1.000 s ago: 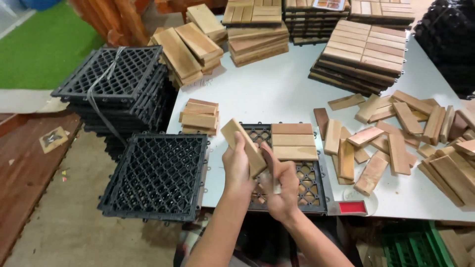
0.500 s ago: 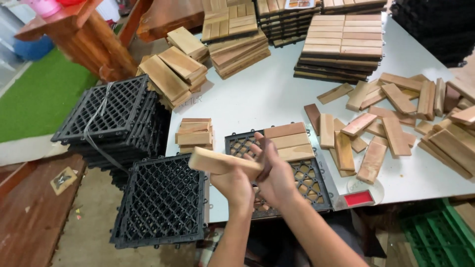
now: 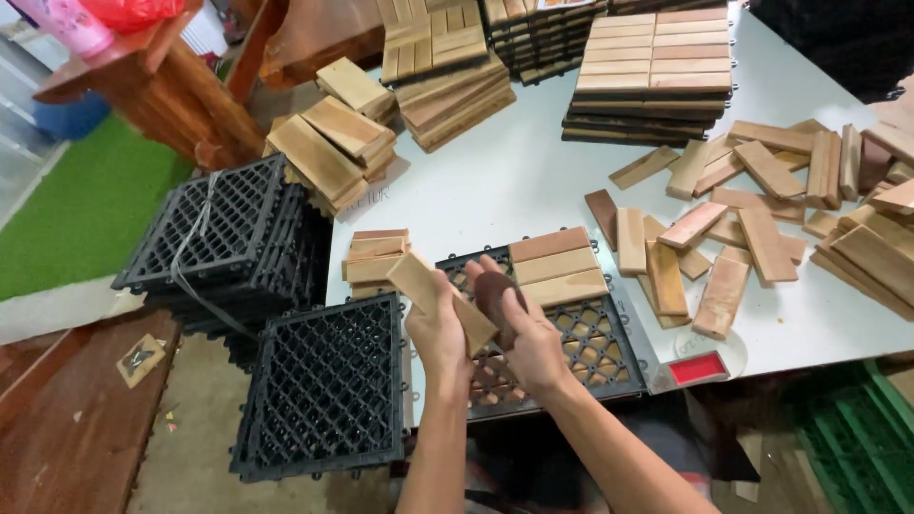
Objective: Sanding small wooden slats and assembling them into a plastic interlocking tile base.
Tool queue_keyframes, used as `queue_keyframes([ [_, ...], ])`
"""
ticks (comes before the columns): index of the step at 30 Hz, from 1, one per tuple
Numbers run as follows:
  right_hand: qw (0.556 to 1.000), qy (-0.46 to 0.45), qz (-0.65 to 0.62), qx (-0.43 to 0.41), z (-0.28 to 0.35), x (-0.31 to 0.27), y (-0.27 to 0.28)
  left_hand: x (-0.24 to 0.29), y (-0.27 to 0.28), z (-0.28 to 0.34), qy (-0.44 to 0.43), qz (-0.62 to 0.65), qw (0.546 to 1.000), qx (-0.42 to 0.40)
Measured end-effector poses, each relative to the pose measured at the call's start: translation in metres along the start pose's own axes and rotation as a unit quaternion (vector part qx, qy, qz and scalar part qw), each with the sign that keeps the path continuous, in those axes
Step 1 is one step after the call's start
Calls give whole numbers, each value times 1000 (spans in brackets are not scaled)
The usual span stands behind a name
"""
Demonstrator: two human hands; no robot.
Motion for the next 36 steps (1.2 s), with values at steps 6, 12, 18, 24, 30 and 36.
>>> queue_keyframes([
  [6,719,453,502,-161,44,-12,-34,19,-4,30,86,17,996,-1],
  [12,784,421,443,-110,53,6,29,10,-1,32,223,43,973,-47],
  [18,706,507,461,-178,75,-18,-27,-1,-4,29,184,-51,981,-34],
  [24,768,453,450,-50,65,10,63,20,3,47,169,4,983,-76],
  [30,744,525,393,-131,92,-33,-14,13,-7,35,108,-3,991,-80],
  [36,811,409,414,-63,69,-21,51,25,3,46,108,-32,987,-115],
])
Point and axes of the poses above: each hand's wrist, its own z-axis away from the middle knuckle, its own y-axis out of the back of the hand, x = y × z, the point moved 10 cm from there along -z, towards the middle knuckle, and after that the axes turned 7 degrees about y, right-handed, at the moved point
